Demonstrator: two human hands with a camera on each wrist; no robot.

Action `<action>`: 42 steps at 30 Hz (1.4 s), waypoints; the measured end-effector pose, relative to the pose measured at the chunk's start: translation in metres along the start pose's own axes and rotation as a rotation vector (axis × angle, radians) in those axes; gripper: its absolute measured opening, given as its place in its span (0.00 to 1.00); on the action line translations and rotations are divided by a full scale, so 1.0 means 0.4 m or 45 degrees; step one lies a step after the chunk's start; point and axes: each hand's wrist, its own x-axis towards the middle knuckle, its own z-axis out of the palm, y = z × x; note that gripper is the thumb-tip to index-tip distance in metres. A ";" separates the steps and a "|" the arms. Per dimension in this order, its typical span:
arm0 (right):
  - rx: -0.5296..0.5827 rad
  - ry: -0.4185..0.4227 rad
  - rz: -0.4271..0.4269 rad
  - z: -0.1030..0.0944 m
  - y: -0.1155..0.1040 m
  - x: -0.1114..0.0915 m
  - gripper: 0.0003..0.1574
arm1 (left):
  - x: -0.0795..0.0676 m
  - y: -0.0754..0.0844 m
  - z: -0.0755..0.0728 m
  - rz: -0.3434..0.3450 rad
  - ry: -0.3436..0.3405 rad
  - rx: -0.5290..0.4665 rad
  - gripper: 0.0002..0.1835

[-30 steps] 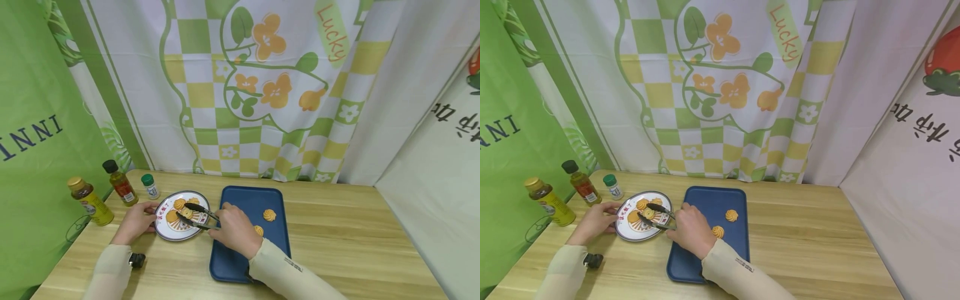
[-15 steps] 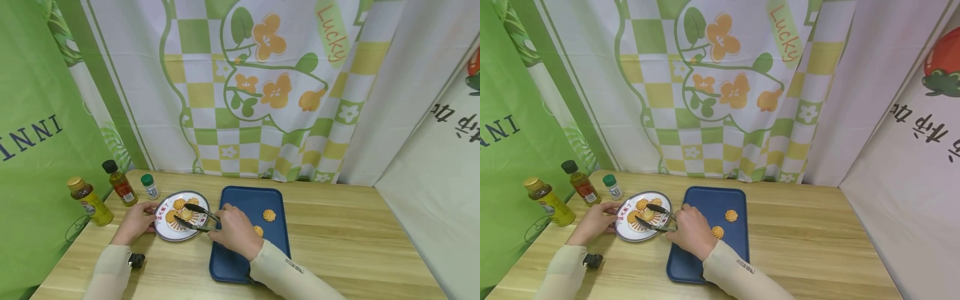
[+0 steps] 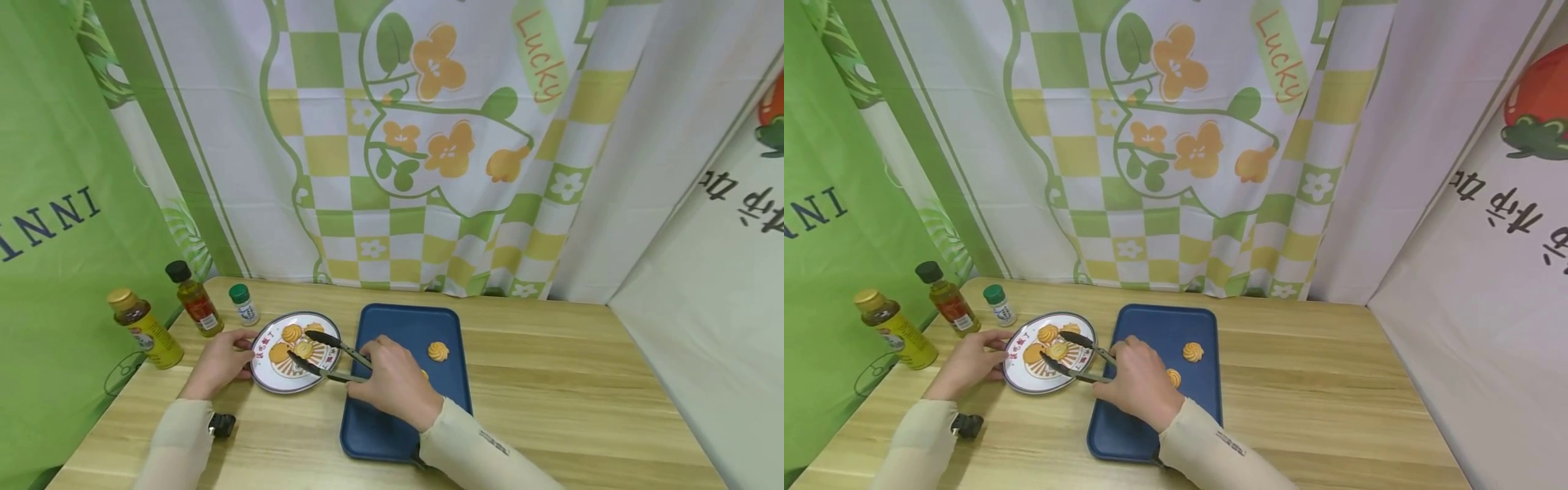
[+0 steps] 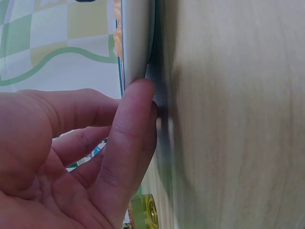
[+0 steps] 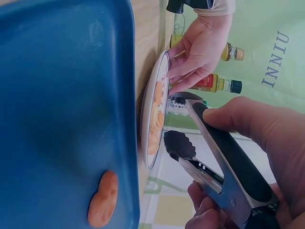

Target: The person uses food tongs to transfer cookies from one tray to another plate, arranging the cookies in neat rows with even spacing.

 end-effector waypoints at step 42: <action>-0.052 0.131 0.391 -0.184 0.239 -0.246 0.38 | 0.001 -0.004 -0.002 0.020 -0.010 0.012 0.29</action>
